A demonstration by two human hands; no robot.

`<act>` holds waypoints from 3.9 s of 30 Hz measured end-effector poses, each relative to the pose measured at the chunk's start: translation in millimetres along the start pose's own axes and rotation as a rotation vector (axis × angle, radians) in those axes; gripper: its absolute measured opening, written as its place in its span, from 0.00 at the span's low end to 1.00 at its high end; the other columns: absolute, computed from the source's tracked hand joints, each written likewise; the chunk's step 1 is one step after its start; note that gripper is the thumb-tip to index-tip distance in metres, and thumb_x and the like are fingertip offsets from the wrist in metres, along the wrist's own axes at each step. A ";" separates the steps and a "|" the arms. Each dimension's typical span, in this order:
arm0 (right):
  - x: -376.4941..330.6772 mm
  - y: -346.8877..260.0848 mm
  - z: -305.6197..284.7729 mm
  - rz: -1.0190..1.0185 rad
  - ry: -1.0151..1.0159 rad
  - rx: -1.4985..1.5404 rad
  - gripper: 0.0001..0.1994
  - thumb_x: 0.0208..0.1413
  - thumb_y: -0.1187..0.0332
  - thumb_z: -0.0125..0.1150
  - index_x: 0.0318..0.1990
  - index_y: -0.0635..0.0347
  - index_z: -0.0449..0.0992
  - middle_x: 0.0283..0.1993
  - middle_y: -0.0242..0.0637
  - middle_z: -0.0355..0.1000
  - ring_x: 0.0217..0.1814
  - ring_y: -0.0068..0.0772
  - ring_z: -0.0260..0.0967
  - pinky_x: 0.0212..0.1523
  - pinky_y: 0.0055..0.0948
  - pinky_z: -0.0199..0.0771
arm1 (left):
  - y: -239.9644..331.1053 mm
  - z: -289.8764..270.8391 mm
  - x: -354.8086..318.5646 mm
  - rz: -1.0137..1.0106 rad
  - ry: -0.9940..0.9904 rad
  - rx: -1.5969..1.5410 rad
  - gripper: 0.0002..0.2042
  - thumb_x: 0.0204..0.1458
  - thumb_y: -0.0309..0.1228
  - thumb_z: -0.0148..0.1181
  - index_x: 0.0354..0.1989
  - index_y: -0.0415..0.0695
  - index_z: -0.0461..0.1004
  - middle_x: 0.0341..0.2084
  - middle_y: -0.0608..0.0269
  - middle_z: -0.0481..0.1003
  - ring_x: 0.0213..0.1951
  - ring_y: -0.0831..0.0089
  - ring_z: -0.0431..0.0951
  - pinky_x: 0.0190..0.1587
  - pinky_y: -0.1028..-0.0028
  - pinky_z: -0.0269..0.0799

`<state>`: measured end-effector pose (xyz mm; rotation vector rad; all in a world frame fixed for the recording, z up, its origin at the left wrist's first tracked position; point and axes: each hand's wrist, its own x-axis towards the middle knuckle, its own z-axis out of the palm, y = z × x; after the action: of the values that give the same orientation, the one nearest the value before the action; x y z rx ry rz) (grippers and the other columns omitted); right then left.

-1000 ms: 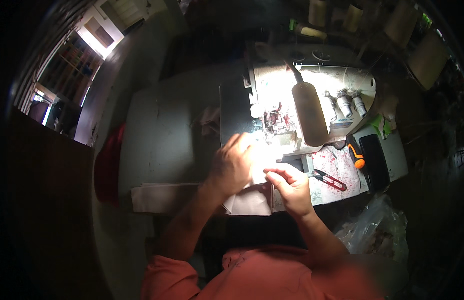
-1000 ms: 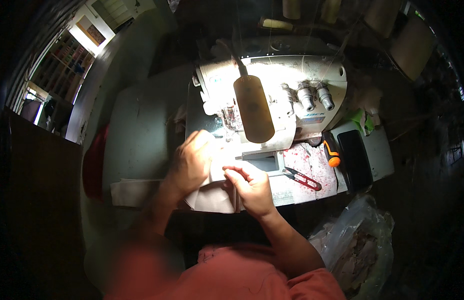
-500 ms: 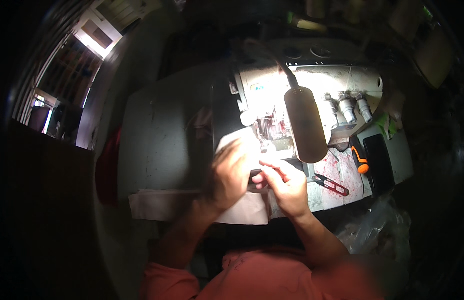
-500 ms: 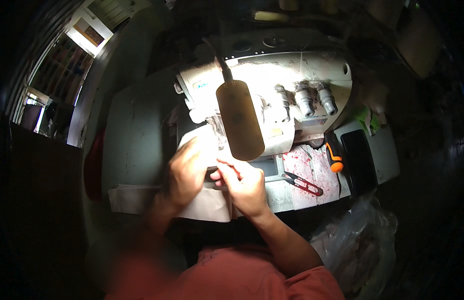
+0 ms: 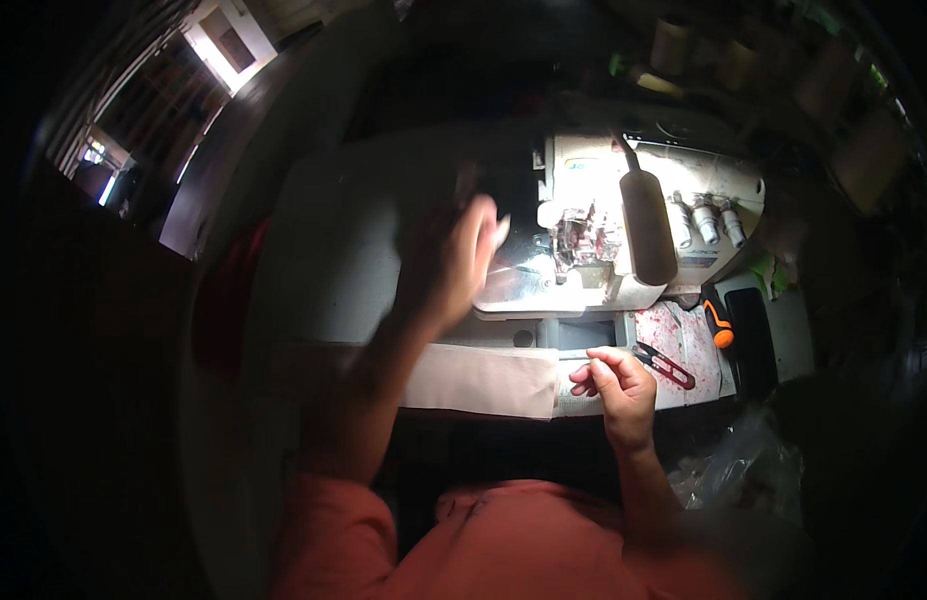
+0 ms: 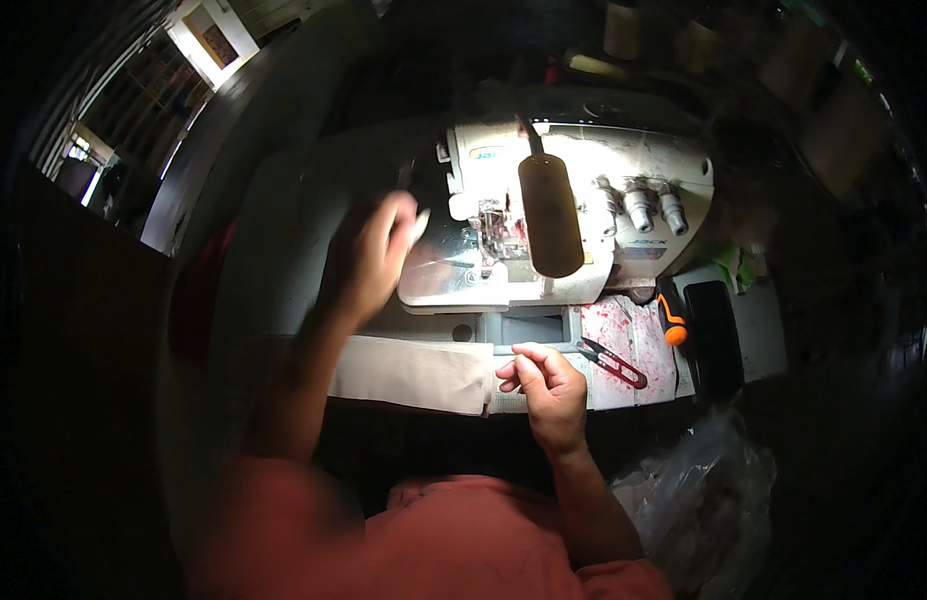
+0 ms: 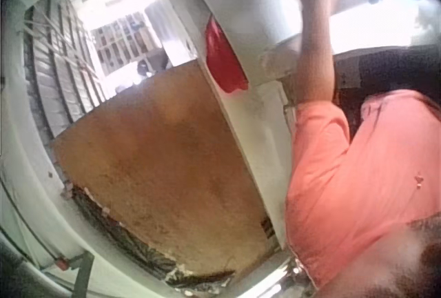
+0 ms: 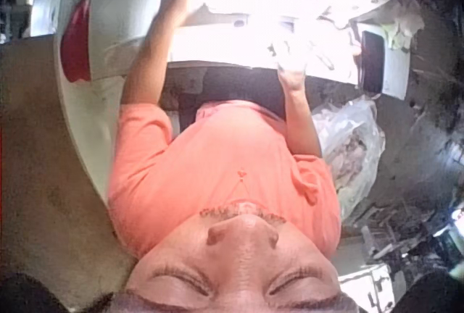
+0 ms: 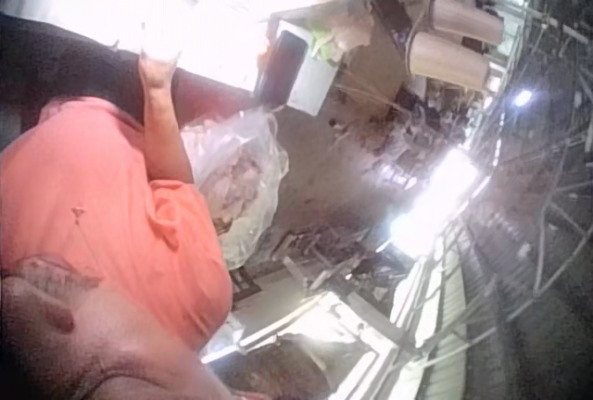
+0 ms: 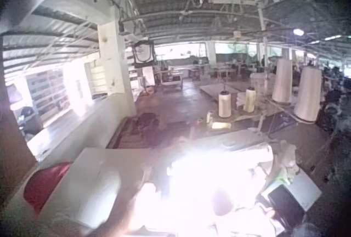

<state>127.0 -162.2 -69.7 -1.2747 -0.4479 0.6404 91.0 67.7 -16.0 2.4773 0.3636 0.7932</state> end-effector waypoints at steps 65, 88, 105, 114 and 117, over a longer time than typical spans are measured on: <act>21.1 -34.2 40.2 0.111 -0.256 0.220 0.14 0.47 0.78 0.51 0.42 0.70 0.62 0.31 0.38 0.67 0.29 0.22 0.67 0.30 0.19 0.71 | 50.6 -18.2 -38.5 -0.309 -0.220 -0.435 0.07 0.43 0.28 0.57 0.25 0.35 0.70 0.18 0.64 0.71 0.21 0.84 0.68 0.24 0.82 0.65; 47.9 -9.3 37.1 0.067 -0.074 0.096 0.11 0.51 0.76 0.47 0.42 0.68 0.67 0.29 0.40 0.70 0.23 0.21 0.65 0.27 0.18 0.69 | 33.4 14.2 -33.2 0.302 -0.123 0.067 0.12 0.35 0.20 0.51 0.32 0.33 0.68 0.33 0.48 0.68 0.39 0.56 0.69 0.44 0.67 0.64; -0.7 -4.0 -8.7 -0.026 0.009 -0.007 0.08 0.52 0.75 0.44 0.39 0.66 0.67 0.27 0.38 0.70 0.24 0.19 0.64 0.26 0.14 0.62 | 28.7 -3.1 -50.1 0.224 0.024 0.121 0.04 0.40 0.27 0.54 0.24 0.42 0.68 0.23 0.56 0.68 0.27 0.61 0.68 0.31 0.67 0.63; -9.6 -21.9 8.4 -0.026 -0.074 -0.096 0.07 0.52 0.74 0.44 0.37 0.66 0.66 0.26 0.39 0.69 0.21 0.19 0.64 0.20 0.13 0.60 | 49.8 20.6 -132.6 -0.026 0.022 -0.151 0.04 0.44 0.27 0.51 0.23 0.41 0.64 0.22 0.60 0.66 0.27 0.64 0.66 0.33 0.69 0.59; -4.0 -32.1 31.5 0.241 -0.286 -0.243 0.09 0.48 0.69 0.53 0.35 0.66 0.67 0.26 0.35 0.68 0.27 0.19 0.64 0.26 0.15 0.63 | 49.9 14.3 -132.7 -0.107 0.035 -0.299 0.04 0.46 0.27 0.49 0.24 0.40 0.64 0.22 0.58 0.66 0.28 0.61 0.66 0.33 0.69 0.60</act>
<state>110.2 -147.0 -30.7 -1.4868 -0.6270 1.0025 -0.9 -31.5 -60.6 2.1505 0.3582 0.7855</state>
